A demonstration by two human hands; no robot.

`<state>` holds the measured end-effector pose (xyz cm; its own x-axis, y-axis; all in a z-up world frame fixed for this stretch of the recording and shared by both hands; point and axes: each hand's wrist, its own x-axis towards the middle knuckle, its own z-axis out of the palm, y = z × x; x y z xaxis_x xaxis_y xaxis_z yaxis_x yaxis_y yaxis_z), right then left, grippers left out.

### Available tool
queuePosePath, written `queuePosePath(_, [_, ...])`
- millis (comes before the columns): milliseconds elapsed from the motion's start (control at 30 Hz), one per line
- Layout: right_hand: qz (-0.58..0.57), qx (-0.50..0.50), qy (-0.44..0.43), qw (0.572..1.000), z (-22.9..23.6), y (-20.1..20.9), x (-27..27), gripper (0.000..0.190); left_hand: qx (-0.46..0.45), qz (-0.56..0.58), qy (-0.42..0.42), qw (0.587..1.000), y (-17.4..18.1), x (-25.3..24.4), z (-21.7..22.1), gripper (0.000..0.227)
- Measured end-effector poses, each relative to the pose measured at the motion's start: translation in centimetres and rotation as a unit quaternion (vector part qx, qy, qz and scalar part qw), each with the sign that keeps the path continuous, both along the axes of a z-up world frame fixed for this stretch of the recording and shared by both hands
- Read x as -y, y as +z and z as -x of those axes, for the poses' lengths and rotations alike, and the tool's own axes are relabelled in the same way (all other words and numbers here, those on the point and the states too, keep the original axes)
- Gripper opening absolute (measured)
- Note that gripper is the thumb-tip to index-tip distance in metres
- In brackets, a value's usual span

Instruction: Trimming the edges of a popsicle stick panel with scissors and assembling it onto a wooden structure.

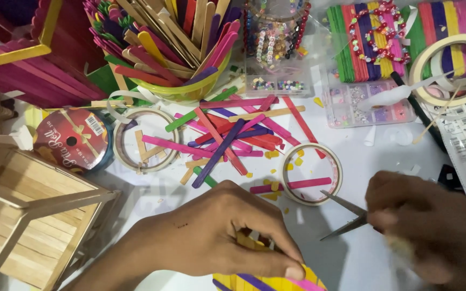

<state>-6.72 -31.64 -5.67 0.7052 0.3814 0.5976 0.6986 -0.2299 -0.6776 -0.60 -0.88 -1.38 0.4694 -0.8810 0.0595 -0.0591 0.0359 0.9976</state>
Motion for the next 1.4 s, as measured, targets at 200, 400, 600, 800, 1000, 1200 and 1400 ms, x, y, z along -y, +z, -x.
queuePosePath(200, [0.118,-0.184,-0.198,0.955,-0.9,3.0,-1.0,0.038,0.023,0.006,0.063,0.998,0.3,0.2,-0.2,0.015])
queuePosePath(400, [0.097,-0.225,-0.181,0.953,-1.8,1.8,0.0,0.035,0.2,-0.077,0.137,0.967,0.0,0.1,-0.2,0.038])
queuePosePath(600, [0.152,-0.298,-0.27,0.903,-1.1,0.3,1.0,0.02,0.161,-0.066,0.224,0.959,-0.3,0.7,0.0,0.031])
queuePosePath(800, [0.239,-0.404,-0.225,0.854,-1.5,2.2,0.0,0.015,-0.022,-0.119,0.311,0.943,-1.0,2.3,1.5,0.023])
queuePosePath(1000, [0.261,-0.37,-0.194,0.87,-1.6,2.7,1.0,0.008,-0.063,-0.165,0.198,0.964,0.5,1.8,1.0,0.048])
queuePosePath(1200, [0.134,-0.454,-0.104,0.875,-2.0,2.7,1.0,0.047,-0.057,-0.137,0.188,0.971,-1.0,1.8,1.2,0.018])
queuePosePath(1400, [0.095,-0.34,-0.156,0.922,-2.4,3.5,1.0,0.041,-0.243,-0.157,0.311,0.905,-0.7,0.1,1.5,0.018])
